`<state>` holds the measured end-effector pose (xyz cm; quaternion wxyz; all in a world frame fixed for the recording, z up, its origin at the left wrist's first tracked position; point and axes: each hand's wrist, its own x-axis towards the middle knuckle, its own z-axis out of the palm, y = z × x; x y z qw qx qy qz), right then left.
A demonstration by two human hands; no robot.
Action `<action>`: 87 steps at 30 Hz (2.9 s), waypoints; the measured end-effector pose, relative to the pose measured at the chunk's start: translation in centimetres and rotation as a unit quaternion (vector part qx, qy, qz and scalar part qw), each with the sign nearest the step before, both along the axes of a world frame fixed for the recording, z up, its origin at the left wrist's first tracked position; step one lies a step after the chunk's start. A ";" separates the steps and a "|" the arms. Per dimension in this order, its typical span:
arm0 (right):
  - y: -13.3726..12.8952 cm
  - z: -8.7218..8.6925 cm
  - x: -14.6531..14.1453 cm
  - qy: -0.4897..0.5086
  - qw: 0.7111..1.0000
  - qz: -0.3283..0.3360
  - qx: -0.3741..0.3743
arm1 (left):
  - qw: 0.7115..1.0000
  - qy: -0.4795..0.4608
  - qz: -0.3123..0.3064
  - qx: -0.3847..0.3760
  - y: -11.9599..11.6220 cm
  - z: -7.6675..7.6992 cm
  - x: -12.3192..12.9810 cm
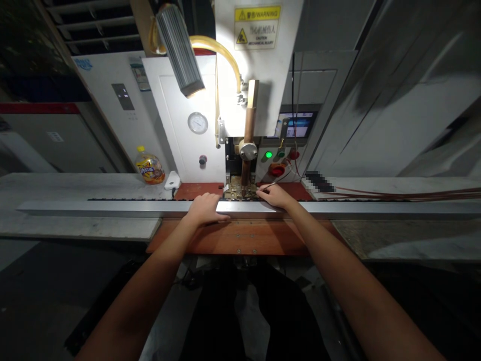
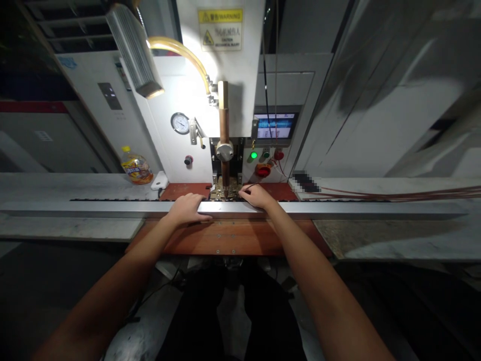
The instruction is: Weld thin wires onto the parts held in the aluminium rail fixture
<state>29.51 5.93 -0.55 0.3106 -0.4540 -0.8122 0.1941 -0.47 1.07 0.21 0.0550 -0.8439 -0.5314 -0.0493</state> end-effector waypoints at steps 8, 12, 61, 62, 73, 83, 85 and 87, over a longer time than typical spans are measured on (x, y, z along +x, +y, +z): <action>0.2 -0.2 0.1 -0.008 1.000 -0.002 0.009 | 0.998 -0.058 -0.026 -0.012 0.1 0.5 -0.8; 0.2 -0.2 0.1 -0.003 1.000 0.006 0.012 | 0.998 -0.065 -0.020 -0.009 0.2 0.9 -1.3; -0.5 0.4 -0.1 -0.010 1.000 -0.001 0.026 | 0.998 0.033 0.046 -0.013 0.3 0.1 -3.4; -0.5 0.3 -0.1 -0.009 1.000 -0.001 0.028 | 0.998 0.033 0.047 -0.015 0.3 0.1 -3.4; -0.6 0.3 -0.1 0.002 1.000 0.004 0.023 | 0.998 0.028 0.052 -0.018 0.1 0.3 -3.3; -0.7 0.4 -0.1 -0.006 1.000 0.000 0.018 | 0.998 0.030 0.052 -0.015 0.0 0.5 -3.2; -0.6 0.4 -0.1 -0.007 1.000 0.000 0.020 | 0.998 0.026 0.050 -0.014 0.0 0.4 -3.3; -0.5 0.3 -0.1 -0.008 1.000 0.000 0.023 | 0.998 0.024 0.050 -0.017 0.1 0.3 -3.4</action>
